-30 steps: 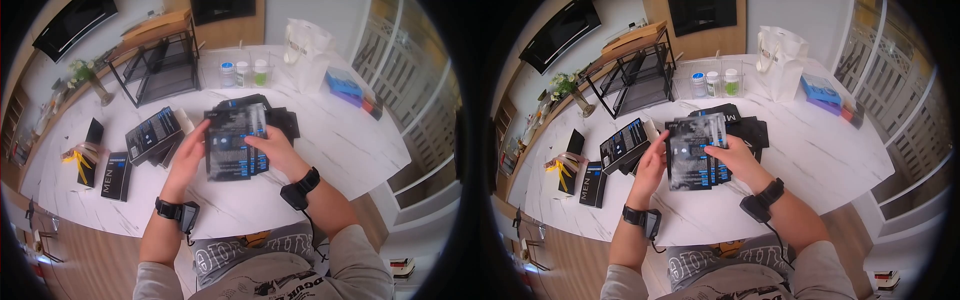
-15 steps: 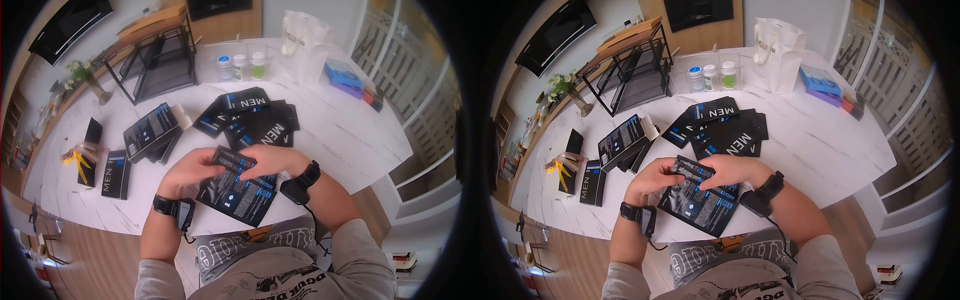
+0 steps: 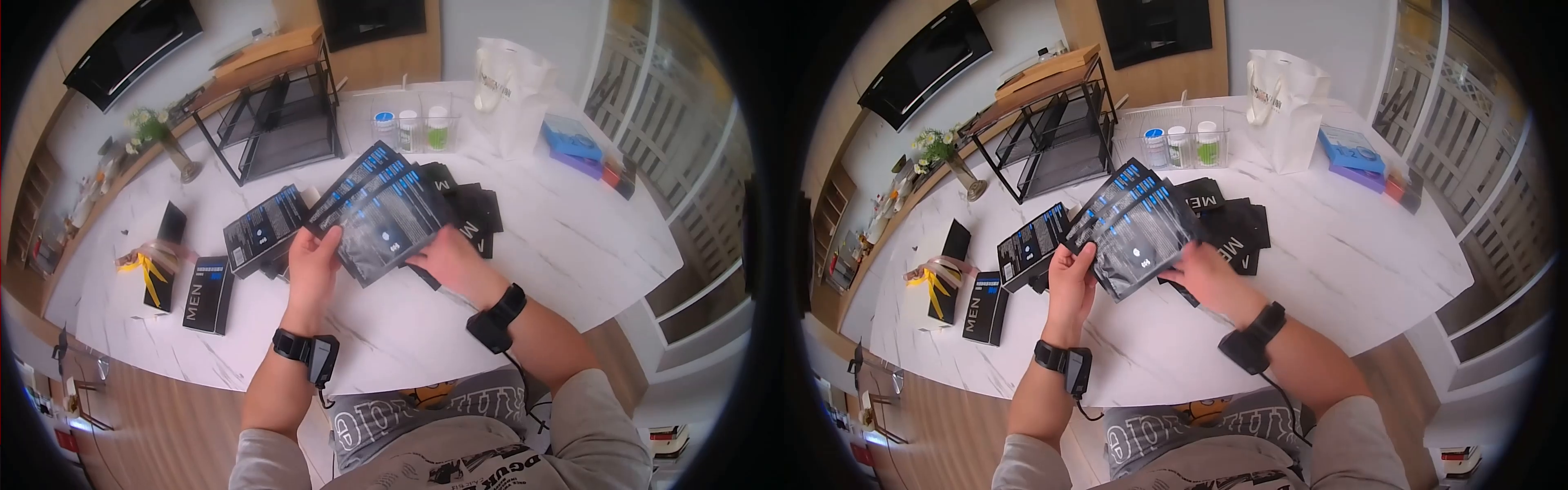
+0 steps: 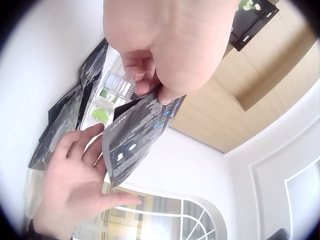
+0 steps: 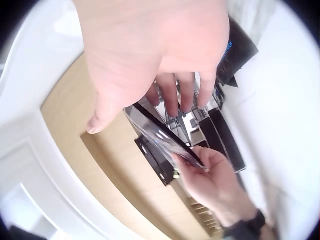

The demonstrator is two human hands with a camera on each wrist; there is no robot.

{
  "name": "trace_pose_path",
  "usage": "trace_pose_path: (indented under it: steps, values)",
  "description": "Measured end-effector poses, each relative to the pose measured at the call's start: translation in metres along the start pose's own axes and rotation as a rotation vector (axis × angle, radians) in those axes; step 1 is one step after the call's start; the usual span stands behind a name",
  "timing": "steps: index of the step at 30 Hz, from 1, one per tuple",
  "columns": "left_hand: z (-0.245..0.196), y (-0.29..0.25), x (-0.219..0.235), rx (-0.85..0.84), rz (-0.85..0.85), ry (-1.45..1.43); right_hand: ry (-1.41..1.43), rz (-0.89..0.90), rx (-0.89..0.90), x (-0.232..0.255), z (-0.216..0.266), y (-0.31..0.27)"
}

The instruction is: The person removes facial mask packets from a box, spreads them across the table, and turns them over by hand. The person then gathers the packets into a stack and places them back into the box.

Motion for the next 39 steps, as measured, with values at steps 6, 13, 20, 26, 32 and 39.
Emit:
trace_pose_path:
  steps: [6, 13, 20, 26, 32, 39]
  values:
    - [0.019, -0.006, -0.007, 0.109, 0.217, 0.193, -0.262, -0.143, 0.147, -0.017, 0.021, -0.009]
    - [0.032, -0.020, -0.018, 0.299, 0.487, 0.420, -0.412, -0.191, 0.183, 0.002, 0.033, -0.006]
    - [0.042, -0.033, -0.020, 0.527, 0.451, 0.365, -0.735, -0.138, 0.166, -0.005, 0.034, -0.008]
    - [0.045, -0.030, -0.023, 0.491, 0.448, 0.367, -0.635, -0.144, 0.142, -0.006, 0.031, -0.008]
    - [0.045, -0.028, -0.019, 0.470, 0.405, 0.371, -0.604, -0.143, 0.124, -0.007, 0.023, -0.007]
    - [0.045, -0.025, -0.014, 0.467, 0.349, 0.307, -0.574, -0.187, 0.160, 0.000, 0.025, -0.006]
Point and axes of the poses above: each hand's wrist, its own y-axis towards the middle knuckle, its own x-axis out of the back of the hand, z = x × y, the point moved 9 cm from there along y, towards the middle knuckle, and after that the axes turned 8 degrees about -y, right-handed, at the moved point
